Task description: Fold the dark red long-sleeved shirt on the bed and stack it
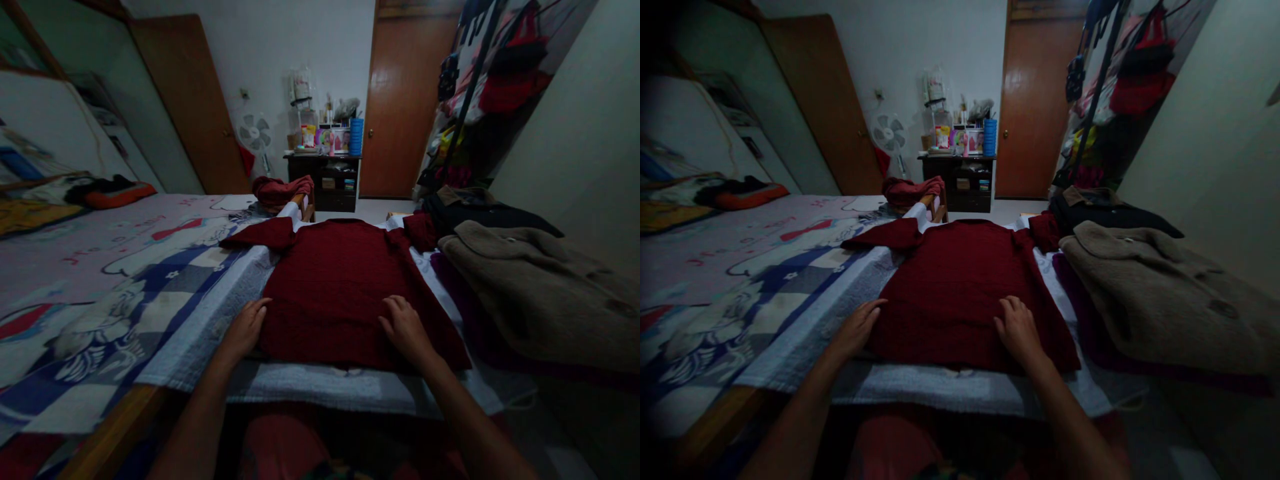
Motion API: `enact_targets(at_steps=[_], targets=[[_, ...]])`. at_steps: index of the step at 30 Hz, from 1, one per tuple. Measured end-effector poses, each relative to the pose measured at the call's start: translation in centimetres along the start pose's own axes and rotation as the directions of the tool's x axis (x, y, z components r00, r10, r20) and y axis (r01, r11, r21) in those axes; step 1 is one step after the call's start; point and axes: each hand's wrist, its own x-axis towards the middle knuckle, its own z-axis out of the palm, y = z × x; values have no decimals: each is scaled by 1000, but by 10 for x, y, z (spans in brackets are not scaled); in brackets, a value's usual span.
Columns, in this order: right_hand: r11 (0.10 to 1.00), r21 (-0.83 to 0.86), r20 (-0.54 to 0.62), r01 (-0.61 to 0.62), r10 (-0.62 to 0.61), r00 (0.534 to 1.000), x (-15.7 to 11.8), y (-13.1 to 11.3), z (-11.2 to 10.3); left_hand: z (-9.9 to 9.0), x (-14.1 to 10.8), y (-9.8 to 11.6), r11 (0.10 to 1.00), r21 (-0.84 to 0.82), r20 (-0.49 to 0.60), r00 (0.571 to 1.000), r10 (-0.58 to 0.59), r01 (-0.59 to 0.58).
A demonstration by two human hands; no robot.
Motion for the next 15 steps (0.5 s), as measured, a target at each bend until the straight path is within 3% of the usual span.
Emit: enact_targets(at_steps=[3,6,10,15], targets=[[999,41,32,11,-13,999,0,-8,27,-1,-3,-1,999,46,-46,999,-12,14],[999,31,30,20,-21,999,-2,-9,43,1,-10,4,977,214,-58,998,12,1],[1000,-13,19,20,-19,1000,-5,-11,48,8,-22,18,877,476,-9,997,82,-68],[999,-34,30,14,-13,999,-6,-13,47,22,-27,34,814,557,43,985,169,-164]])
